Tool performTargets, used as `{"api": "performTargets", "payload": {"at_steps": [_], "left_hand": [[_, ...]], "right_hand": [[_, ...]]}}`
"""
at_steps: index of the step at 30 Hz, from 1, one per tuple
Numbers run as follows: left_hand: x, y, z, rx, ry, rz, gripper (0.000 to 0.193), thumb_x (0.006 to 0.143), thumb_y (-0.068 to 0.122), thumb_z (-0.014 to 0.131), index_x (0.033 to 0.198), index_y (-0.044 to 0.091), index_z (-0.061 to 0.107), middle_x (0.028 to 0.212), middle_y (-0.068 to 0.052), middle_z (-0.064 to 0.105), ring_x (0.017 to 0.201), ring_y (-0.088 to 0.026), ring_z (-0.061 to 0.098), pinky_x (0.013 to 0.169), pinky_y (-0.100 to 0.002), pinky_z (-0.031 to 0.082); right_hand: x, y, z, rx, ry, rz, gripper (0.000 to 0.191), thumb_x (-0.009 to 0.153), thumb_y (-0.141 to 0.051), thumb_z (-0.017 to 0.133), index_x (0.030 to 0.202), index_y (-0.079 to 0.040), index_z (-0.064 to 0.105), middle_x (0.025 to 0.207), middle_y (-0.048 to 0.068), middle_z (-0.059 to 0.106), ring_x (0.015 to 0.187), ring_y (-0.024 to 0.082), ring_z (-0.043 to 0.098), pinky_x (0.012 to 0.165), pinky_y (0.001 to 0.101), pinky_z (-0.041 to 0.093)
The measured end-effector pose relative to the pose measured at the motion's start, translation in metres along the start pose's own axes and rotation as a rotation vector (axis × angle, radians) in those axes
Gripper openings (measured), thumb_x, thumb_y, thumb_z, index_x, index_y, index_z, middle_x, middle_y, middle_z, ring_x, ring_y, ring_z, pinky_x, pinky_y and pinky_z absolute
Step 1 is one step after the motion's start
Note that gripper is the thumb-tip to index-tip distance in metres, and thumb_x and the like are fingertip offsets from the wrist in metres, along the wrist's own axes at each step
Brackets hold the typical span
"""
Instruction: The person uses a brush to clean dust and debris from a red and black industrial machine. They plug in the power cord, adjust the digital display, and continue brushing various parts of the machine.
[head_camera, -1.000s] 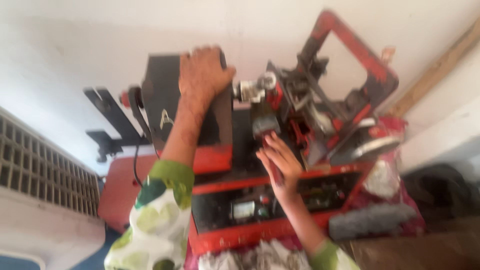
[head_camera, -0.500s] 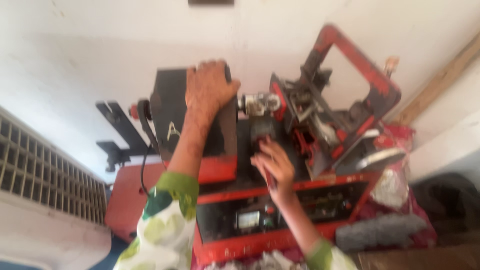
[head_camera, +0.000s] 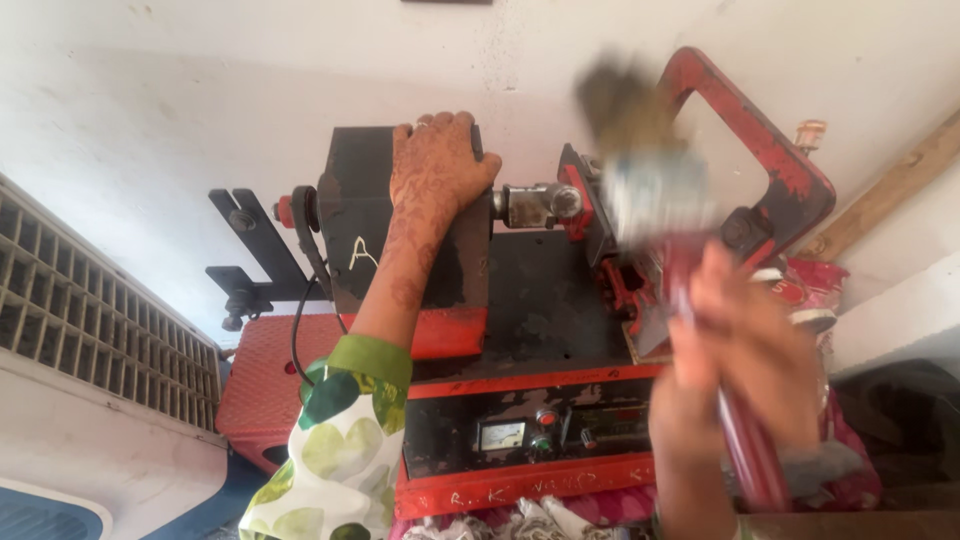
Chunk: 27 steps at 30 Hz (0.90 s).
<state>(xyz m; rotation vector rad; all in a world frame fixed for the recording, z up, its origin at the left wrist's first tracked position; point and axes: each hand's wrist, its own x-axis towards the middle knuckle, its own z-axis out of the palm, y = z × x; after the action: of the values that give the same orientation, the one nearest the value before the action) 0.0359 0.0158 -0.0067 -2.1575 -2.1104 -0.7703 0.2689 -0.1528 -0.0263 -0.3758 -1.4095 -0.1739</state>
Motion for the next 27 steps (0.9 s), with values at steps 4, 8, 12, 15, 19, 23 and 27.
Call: {"api": "performTargets", "payload": {"at_steps": [4, 8, 12, 15, 19, 23, 27], "left_hand": [[-0.001, 0.001, -0.002, -0.011, -0.018, -0.019, 0.050, 0.084, 0.043, 0.065, 0.120, 0.008, 0.066, 0.120, -0.012, 0.067, 0.124, -0.029, 0.055, 0.111, -0.051, 0.032], [0.000, -0.001, -0.002, 0.006, -0.030, -0.012, 0.048, 0.085, 0.041, 0.063, 0.120, 0.008, 0.066, 0.121, -0.012, 0.067, 0.125, -0.029, 0.056, 0.110, -0.051, 0.034], [0.001, -0.002, 0.000, 0.013, -0.009, 0.005, 0.051, 0.087, 0.046, 0.063, 0.120, 0.007, 0.065, 0.120, -0.014, 0.067, 0.123, -0.030, 0.055, 0.109, -0.052, 0.033], [0.000, -0.002, 0.001, -0.015, 0.060, 0.029, 0.048, 0.089, 0.045, 0.060, 0.119, 0.008, 0.067, 0.119, -0.014, 0.068, 0.123, -0.031, 0.056, 0.109, -0.053, 0.033], [-0.001, -0.003, 0.003, -0.046, 0.044, -0.006, 0.047, 0.095, 0.047, 0.054, 0.116, 0.008, 0.068, 0.118, -0.014, 0.069, 0.123, -0.031, 0.057, 0.110, -0.054, 0.033], [0.000, -0.002, 0.005, -0.030, 0.088, 0.018, 0.047, 0.098, 0.046, 0.049, 0.116, 0.007, 0.068, 0.118, -0.016, 0.068, 0.123, -0.033, 0.056, 0.109, -0.056, 0.031], [0.000, -0.002, 0.006, -0.021, 0.070, 0.004, 0.044, 0.102, 0.042, 0.044, 0.117, 0.008, 0.068, 0.120, -0.014, 0.068, 0.123, -0.032, 0.056, 0.110, -0.057, 0.031]], "right_hand": [[0.035, 0.019, 0.046, -0.156, -0.259, 0.004, 0.016, 0.106, -0.011, 0.067, 0.103, 0.004, 0.073, 0.119, 0.022, 0.070, 0.117, 0.036, 0.068, 0.104, 0.0410, 0.058], [0.019, 0.031, 0.079, 0.035, -0.454, 0.769, 0.011, 0.095, -0.018, 0.070, 0.101, -0.013, 0.077, 0.120, 0.004, 0.078, 0.103, 0.017, 0.082, 0.079, 0.0323, 0.062], [-0.025, 0.036, 0.067, -0.159, -0.431, 0.279, 0.012, 0.094, -0.007, 0.077, 0.103, 0.001, 0.074, 0.121, 0.019, 0.074, 0.125, 0.035, 0.069, 0.106, 0.0409, 0.058], [-0.054, 0.037, 0.045, -0.178, -0.361, 0.275, 0.009, 0.096, -0.008, 0.075, 0.101, -0.001, 0.074, 0.121, 0.017, 0.074, 0.126, 0.035, 0.070, 0.108, 0.0409, 0.058], [-0.093, 0.037, 0.023, -0.263, -0.374, 0.193, 0.017, 0.098, -0.018, 0.073, 0.092, -0.003, 0.074, 0.115, 0.016, 0.076, 0.120, 0.035, 0.072, 0.099, 0.0381, 0.059], [-0.140, 0.036, 0.011, -0.334, -0.354, 0.111, 0.026, 0.101, -0.024, 0.070, 0.083, -0.006, 0.074, 0.105, 0.014, 0.078, 0.111, 0.034, 0.076, 0.085, 0.0309, 0.062], [-0.166, 0.025, -0.004, -0.238, -0.434, 0.167, 0.023, 0.097, -0.024, 0.073, 0.083, -0.007, 0.076, 0.096, 0.013, 0.079, 0.105, 0.030, 0.078, 0.087, 0.0309, 0.060]]}}
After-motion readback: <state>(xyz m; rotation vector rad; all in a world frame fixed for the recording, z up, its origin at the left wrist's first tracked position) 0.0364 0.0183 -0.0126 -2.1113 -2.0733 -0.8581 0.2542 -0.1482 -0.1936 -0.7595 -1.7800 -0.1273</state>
